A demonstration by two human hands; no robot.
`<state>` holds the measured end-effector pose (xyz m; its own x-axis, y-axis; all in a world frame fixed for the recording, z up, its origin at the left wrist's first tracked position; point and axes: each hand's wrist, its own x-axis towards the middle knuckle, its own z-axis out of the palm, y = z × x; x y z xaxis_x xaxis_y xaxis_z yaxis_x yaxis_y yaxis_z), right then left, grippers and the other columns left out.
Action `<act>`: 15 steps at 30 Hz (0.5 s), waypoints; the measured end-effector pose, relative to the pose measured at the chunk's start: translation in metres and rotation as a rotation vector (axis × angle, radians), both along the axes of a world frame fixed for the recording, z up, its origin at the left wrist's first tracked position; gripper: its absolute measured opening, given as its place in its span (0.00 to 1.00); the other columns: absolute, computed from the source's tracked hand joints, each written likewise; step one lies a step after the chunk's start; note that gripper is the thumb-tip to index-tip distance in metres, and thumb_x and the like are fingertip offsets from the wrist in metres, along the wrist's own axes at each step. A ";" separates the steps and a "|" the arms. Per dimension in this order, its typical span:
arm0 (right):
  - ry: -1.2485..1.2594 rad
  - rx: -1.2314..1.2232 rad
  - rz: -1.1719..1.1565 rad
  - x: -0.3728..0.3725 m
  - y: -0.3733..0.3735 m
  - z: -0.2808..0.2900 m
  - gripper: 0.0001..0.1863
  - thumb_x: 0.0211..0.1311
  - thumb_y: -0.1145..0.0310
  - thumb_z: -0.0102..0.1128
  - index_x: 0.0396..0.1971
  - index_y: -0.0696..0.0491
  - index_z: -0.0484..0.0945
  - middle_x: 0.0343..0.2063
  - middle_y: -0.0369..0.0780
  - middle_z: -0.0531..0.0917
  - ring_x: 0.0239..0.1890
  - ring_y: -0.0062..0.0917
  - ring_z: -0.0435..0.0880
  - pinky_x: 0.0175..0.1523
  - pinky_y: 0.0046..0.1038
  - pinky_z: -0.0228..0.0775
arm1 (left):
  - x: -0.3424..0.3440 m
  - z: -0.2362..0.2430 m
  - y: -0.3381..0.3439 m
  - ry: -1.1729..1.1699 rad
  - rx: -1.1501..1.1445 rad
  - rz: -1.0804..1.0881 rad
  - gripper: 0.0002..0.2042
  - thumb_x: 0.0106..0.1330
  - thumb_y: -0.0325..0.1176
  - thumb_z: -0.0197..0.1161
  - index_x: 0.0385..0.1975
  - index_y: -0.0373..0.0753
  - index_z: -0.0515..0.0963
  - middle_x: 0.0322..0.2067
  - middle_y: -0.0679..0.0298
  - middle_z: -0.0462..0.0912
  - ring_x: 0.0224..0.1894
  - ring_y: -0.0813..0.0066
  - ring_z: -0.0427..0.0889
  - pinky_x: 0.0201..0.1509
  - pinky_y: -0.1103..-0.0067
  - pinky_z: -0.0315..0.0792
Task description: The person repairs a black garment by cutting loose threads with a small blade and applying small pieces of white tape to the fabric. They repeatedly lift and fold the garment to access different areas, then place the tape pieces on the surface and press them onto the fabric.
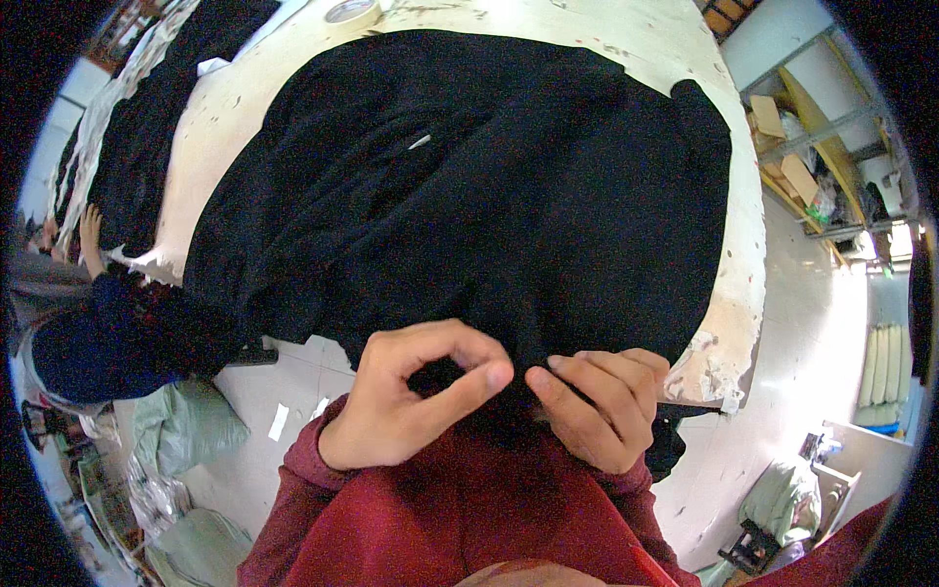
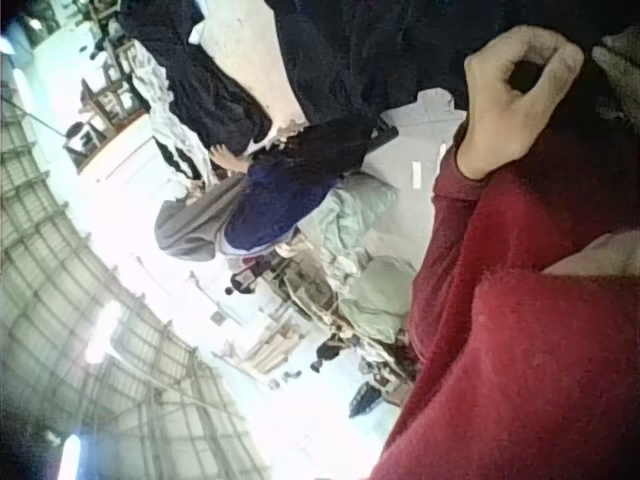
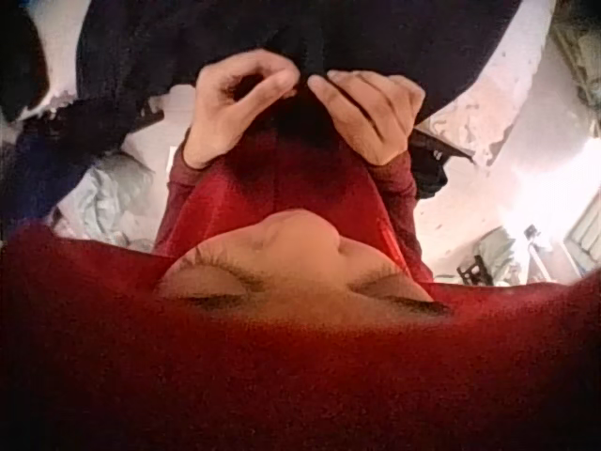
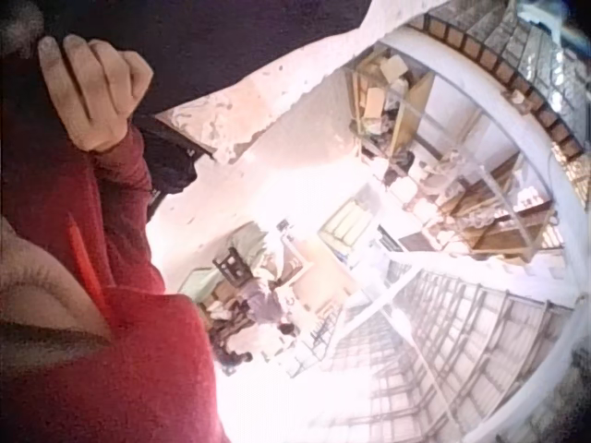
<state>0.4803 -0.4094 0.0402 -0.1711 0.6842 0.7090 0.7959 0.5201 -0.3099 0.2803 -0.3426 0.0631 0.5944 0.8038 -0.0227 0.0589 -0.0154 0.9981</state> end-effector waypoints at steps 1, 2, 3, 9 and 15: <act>0.013 0.002 -0.007 -0.004 -0.001 -0.001 0.11 0.47 0.72 0.68 0.34 0.48 0.83 0.33 0.34 0.85 0.35 0.23 0.81 0.41 0.27 0.66 | 0.000 -0.003 -0.003 -0.031 -0.029 0.060 0.04 0.64 0.26 0.61 0.33 0.33 0.81 0.30 0.60 0.84 0.34 0.77 0.82 0.42 0.80 0.74; 0.026 0.005 -0.019 -0.007 -0.001 -0.002 0.12 0.44 0.74 0.71 0.32 0.50 0.82 0.32 0.35 0.85 0.33 0.25 0.81 0.40 0.28 0.66 | 0.000 -0.006 -0.005 -0.016 -0.077 0.114 0.04 0.64 0.25 0.61 0.33 0.32 0.81 0.30 0.61 0.84 0.34 0.78 0.82 0.42 0.81 0.74; 0.039 -0.009 -0.025 -0.008 -0.001 -0.003 0.11 0.48 0.73 0.71 0.32 0.48 0.81 0.33 0.35 0.86 0.34 0.24 0.82 0.40 0.27 0.65 | -0.002 -0.007 -0.007 -0.084 -0.085 0.128 0.03 0.64 0.24 0.61 0.34 0.32 0.80 0.31 0.62 0.84 0.35 0.80 0.81 0.42 0.82 0.74; -0.006 0.000 0.011 -0.005 -0.006 -0.003 0.14 0.51 0.69 0.61 0.40 0.47 0.83 0.42 0.33 0.85 0.41 0.20 0.80 0.47 0.26 0.62 | -0.006 -0.006 -0.015 -0.093 -0.140 0.129 0.04 0.66 0.25 0.60 0.35 0.31 0.80 0.31 0.62 0.84 0.36 0.81 0.81 0.42 0.82 0.74; -0.009 0.015 0.008 -0.009 -0.008 0.000 0.14 0.52 0.67 0.59 0.40 0.46 0.83 0.42 0.32 0.85 0.41 0.19 0.79 0.47 0.26 0.61 | -0.010 -0.002 -0.020 -0.153 -0.211 0.110 0.07 0.69 0.27 0.57 0.34 0.29 0.79 0.32 0.60 0.83 0.36 0.79 0.81 0.41 0.81 0.75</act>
